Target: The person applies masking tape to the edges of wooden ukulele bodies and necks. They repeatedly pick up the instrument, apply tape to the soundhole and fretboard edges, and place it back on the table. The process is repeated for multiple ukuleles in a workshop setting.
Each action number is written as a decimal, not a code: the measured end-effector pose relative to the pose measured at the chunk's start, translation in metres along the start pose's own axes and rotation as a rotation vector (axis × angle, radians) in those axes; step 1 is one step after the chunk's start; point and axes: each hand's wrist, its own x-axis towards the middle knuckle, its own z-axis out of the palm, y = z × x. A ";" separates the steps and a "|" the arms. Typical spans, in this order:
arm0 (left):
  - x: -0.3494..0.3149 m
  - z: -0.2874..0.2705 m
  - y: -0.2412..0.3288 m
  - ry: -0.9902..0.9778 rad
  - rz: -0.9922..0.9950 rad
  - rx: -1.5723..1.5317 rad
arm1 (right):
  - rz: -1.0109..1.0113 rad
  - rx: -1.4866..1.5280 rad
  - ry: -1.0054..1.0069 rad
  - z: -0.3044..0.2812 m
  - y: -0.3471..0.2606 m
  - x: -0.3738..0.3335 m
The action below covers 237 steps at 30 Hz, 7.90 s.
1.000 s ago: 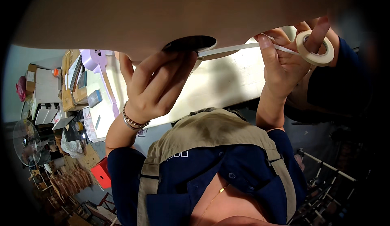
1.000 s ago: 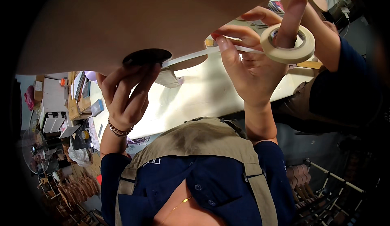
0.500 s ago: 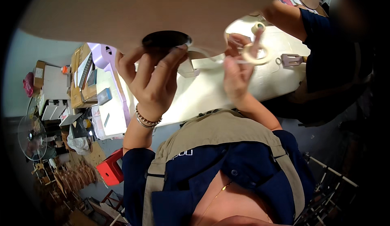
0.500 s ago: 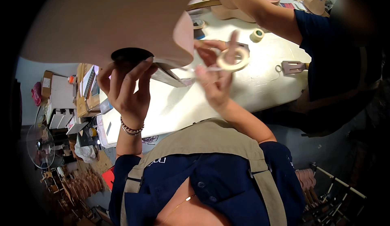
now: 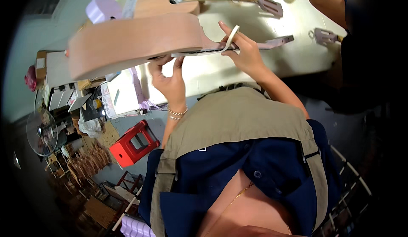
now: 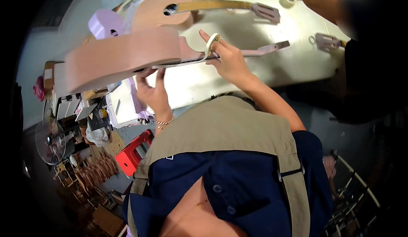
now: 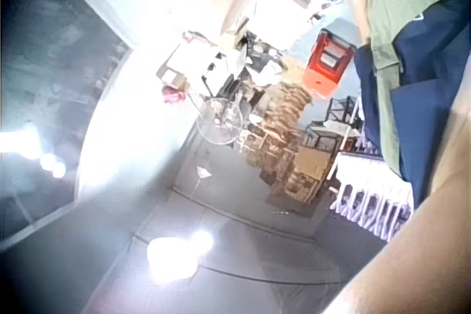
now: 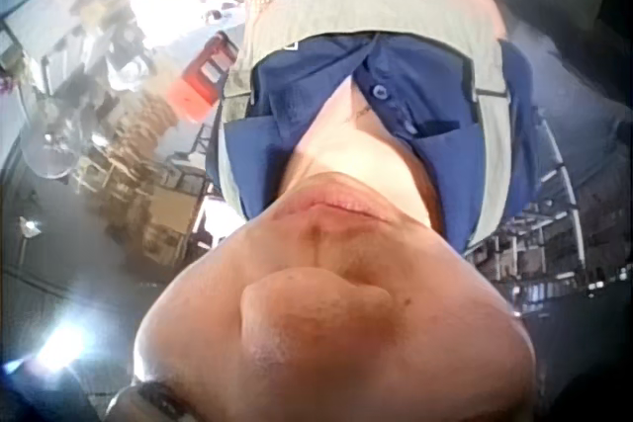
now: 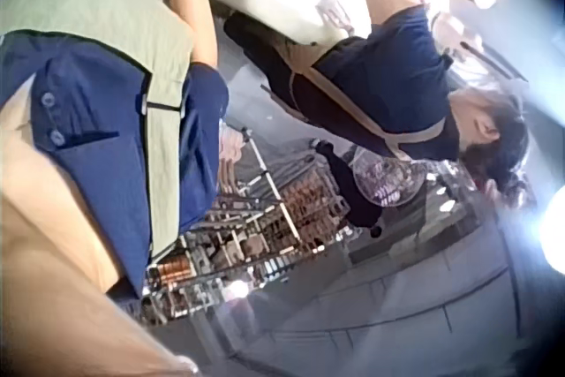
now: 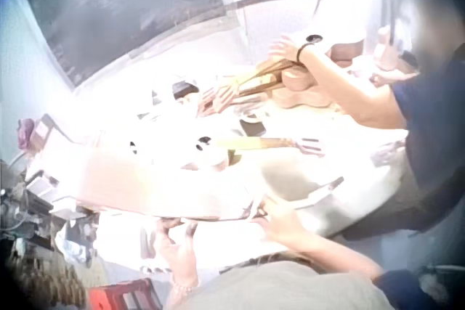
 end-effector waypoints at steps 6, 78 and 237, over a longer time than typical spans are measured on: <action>-0.053 0.044 -0.083 -0.073 -0.361 -0.223 | 0.007 -0.327 -0.171 0.006 0.074 -0.024; 0.015 0.007 -0.129 -0.745 0.567 0.106 | 0.010 -0.127 0.454 -0.022 0.051 -0.061; 0.187 0.202 0.027 -1.332 0.950 0.834 | -0.385 -1.122 0.435 -0.132 0.077 0.080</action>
